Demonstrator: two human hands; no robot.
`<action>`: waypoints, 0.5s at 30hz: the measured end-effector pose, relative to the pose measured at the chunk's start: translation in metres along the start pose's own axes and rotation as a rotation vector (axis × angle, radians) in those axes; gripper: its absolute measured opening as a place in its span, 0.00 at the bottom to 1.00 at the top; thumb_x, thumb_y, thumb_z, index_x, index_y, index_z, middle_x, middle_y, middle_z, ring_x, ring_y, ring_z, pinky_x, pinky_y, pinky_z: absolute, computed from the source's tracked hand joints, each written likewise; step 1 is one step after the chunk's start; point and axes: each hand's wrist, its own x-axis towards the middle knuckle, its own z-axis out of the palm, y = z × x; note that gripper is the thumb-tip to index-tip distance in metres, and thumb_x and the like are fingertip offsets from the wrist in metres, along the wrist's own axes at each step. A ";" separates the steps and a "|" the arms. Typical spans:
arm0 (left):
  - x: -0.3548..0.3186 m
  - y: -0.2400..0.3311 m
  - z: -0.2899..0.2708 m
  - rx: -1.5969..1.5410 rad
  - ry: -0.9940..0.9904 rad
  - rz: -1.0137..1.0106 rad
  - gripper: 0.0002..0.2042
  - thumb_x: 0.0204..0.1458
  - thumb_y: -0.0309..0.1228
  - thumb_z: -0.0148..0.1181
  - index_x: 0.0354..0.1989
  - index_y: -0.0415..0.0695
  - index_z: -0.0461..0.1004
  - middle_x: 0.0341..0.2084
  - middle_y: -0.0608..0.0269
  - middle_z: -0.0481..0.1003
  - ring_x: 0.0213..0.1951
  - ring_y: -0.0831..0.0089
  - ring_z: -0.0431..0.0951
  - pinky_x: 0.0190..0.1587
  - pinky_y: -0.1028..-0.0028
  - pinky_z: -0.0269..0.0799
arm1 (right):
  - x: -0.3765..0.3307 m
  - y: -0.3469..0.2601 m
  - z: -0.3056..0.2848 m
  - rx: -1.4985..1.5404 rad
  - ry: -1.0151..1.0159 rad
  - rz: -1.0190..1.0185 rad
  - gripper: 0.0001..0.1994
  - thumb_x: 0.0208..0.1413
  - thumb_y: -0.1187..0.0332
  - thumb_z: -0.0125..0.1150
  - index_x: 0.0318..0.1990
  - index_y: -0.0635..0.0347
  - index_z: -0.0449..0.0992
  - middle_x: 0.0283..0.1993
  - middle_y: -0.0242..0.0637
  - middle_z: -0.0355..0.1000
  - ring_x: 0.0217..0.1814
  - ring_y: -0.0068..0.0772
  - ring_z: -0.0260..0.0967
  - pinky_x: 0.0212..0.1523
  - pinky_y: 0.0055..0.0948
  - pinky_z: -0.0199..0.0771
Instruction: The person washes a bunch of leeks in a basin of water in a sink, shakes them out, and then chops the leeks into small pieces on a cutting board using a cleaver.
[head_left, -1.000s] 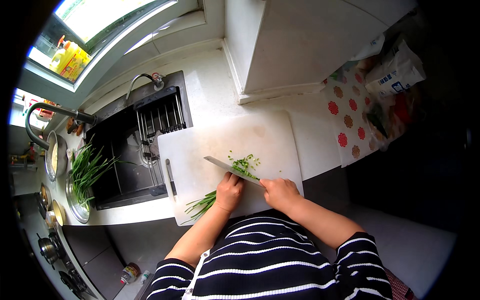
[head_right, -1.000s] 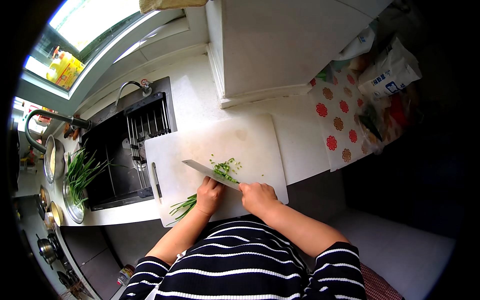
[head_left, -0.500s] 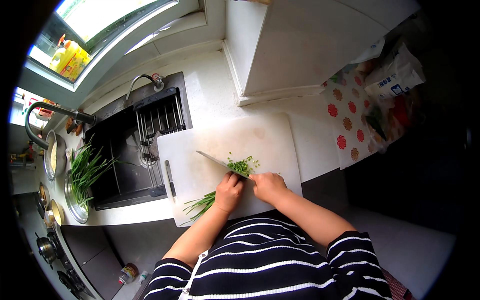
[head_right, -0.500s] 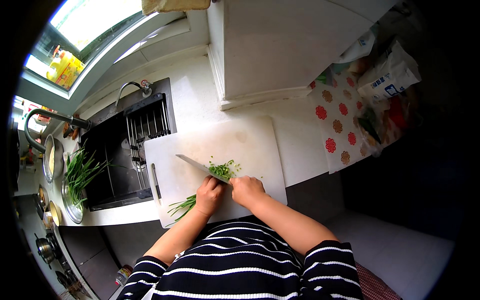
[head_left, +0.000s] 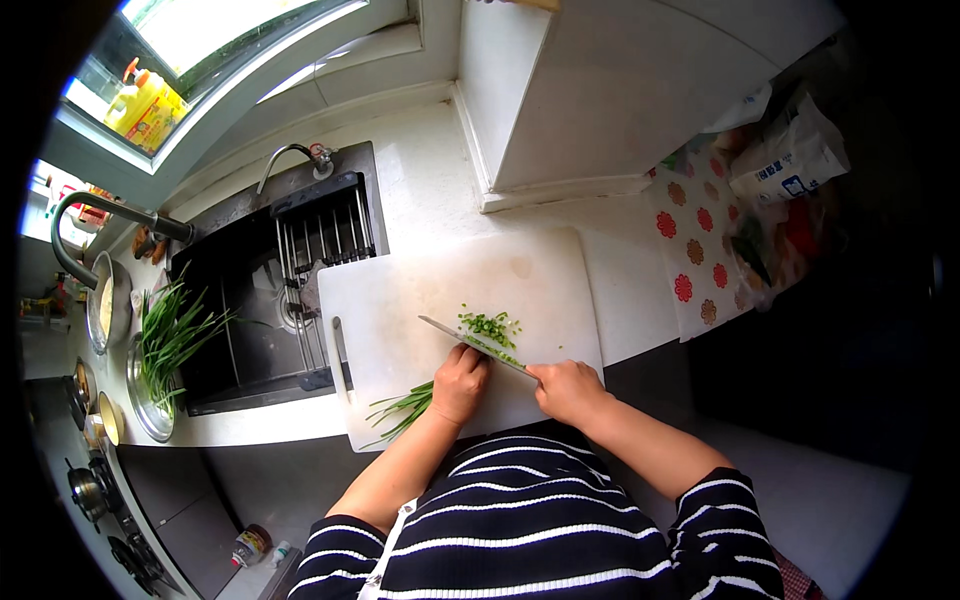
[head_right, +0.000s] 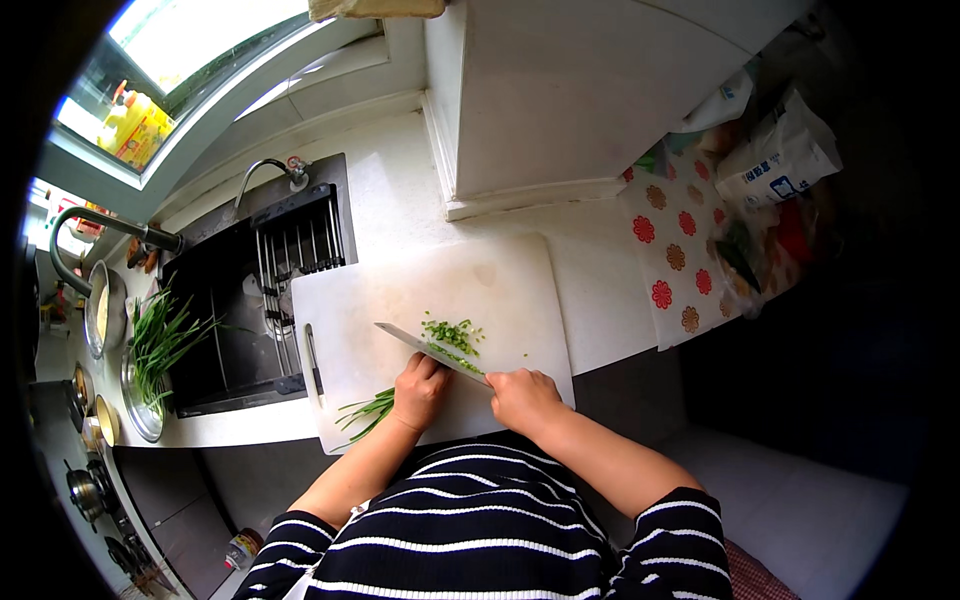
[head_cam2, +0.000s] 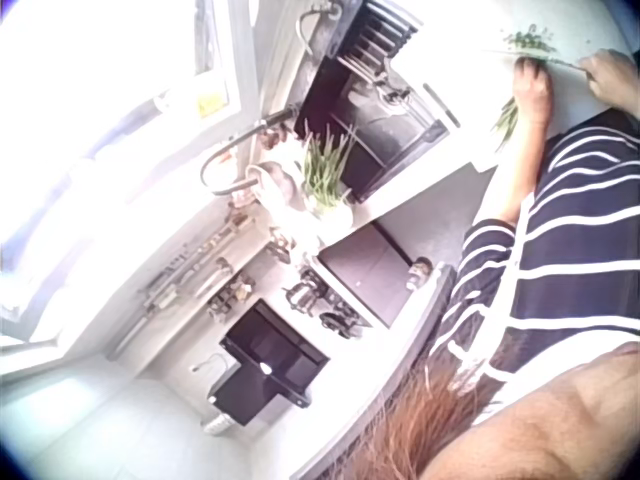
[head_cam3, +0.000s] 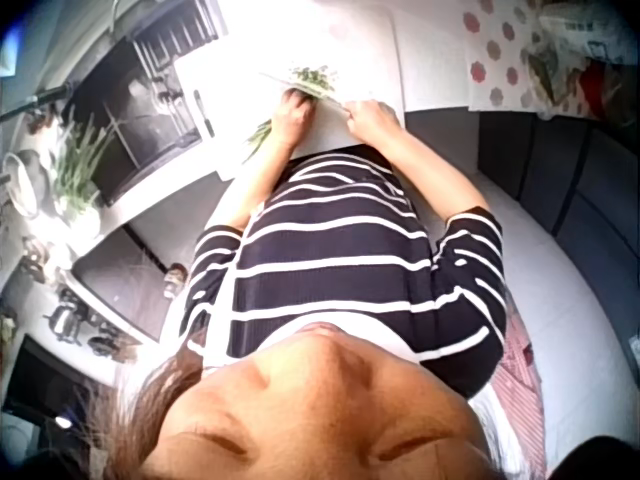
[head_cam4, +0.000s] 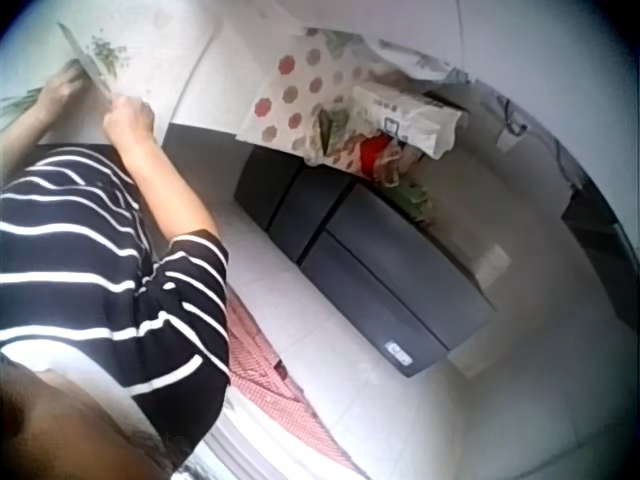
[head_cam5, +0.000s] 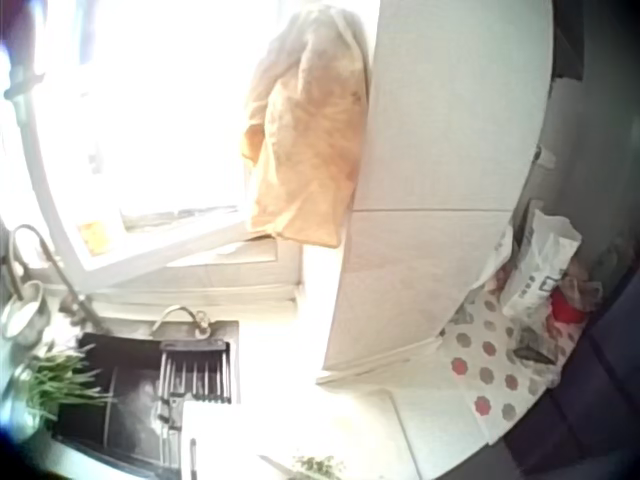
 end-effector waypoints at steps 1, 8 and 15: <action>0.000 0.000 0.000 -0.004 0.005 -0.002 0.03 0.39 0.24 0.58 0.24 0.43 0.75 0.31 0.63 0.74 0.37 0.64 0.75 0.34 0.72 0.75 | 0.003 -0.001 -0.001 -0.014 -0.016 -0.006 0.15 0.47 0.69 0.53 0.44 0.50 0.79 0.32 0.48 0.76 0.35 0.52 0.75 0.41 0.47 0.75; -0.004 -0.003 0.002 -0.004 -0.038 0.008 0.02 0.39 0.25 0.58 0.24 0.44 0.74 0.31 0.63 0.74 0.38 0.64 0.75 0.34 0.72 0.75 | 0.034 -0.021 0.009 0.018 -0.021 0.019 0.15 0.48 0.70 0.52 0.43 0.51 0.80 0.34 0.50 0.77 0.39 0.52 0.75 0.43 0.45 0.75; -0.001 0.003 -0.006 0.030 -0.011 -0.008 0.06 0.38 0.25 0.59 0.27 0.46 0.77 0.31 0.65 0.74 0.37 0.65 0.75 0.33 0.72 0.75 | 0.033 -0.003 0.009 0.165 0.102 -0.043 0.15 0.49 0.69 0.52 0.44 0.50 0.80 0.33 0.49 0.77 0.36 0.52 0.75 0.41 0.46 0.76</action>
